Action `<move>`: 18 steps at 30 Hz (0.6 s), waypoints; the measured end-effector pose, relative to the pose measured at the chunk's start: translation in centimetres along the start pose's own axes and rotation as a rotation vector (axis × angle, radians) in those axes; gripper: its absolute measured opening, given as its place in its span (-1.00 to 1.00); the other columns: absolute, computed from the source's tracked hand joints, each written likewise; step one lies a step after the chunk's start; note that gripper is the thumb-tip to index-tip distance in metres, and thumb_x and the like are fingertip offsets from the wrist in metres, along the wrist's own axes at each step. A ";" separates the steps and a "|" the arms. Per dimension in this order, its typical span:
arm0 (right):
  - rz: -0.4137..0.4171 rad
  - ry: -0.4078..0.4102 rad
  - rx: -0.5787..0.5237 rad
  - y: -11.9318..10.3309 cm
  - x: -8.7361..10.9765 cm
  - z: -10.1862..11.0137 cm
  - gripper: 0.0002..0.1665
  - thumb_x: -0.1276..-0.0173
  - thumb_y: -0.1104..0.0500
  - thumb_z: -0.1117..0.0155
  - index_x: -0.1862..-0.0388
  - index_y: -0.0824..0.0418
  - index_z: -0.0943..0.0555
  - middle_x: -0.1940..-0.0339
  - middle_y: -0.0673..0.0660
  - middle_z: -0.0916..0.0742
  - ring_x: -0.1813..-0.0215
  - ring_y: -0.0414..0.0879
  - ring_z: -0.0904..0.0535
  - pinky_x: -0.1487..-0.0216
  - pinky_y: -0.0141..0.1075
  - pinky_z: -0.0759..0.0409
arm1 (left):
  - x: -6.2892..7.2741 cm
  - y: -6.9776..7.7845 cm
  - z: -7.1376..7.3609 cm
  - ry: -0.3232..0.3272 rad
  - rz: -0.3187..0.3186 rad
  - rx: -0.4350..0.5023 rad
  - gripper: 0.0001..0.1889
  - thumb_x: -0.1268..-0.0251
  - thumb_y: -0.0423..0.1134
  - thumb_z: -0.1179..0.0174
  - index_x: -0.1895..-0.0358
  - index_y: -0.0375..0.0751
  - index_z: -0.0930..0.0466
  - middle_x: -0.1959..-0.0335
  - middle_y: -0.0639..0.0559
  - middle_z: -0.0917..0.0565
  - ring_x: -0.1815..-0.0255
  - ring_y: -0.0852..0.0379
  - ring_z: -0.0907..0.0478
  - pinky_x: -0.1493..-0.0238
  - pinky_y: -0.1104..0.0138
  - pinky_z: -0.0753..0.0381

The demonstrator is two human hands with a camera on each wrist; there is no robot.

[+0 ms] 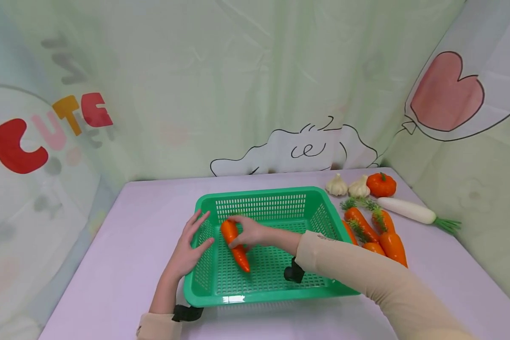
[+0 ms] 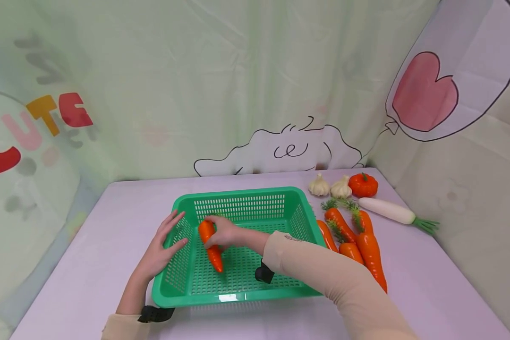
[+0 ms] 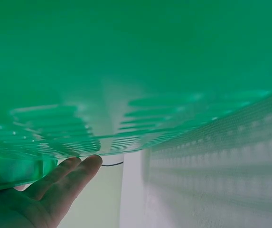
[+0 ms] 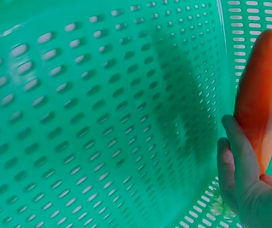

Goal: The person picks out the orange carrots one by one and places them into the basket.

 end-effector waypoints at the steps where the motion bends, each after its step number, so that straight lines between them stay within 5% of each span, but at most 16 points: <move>1: -0.003 -0.003 -0.001 0.0 -0.1 -0.2 -0.12 -0.04 0.43 -0.33 -0.36 0.22 -0.21 -0.26 0.24 -0.32 0.06 0.13 -0.46 0.41 -0.10 -0.63 | 0.0 0.0 0.0 0.000 0.000 -0.003 -0.36 -0.23 -0.17 -0.16 -0.38 0.07 -0.18 -0.45 0.01 0.08 -0.41 -0.20 0.17 -0.13 -0.29 -0.07; 18: -0.023 0.014 0.023 0.4 -1.0 -2.5 -0.12 -0.01 0.42 -0.37 -0.33 0.25 -0.25 -0.15 0.28 -0.38 0.10 0.12 -0.47 0.43 -0.11 -0.63 | -0.1 0.0 0.0 0.004 -0.015 -0.002 -0.37 -0.23 -0.27 -0.15 -0.38 0.01 -0.18 -0.45 -0.01 0.08 -0.41 -0.21 0.16 -0.13 -0.30 -0.06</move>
Point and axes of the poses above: each hand's wrist, its own x-axis away from the middle knuckle, its own z-axis out of the back of the hand, y = z × x, the point moved 6 cm from there along -x, towards the middle knuckle
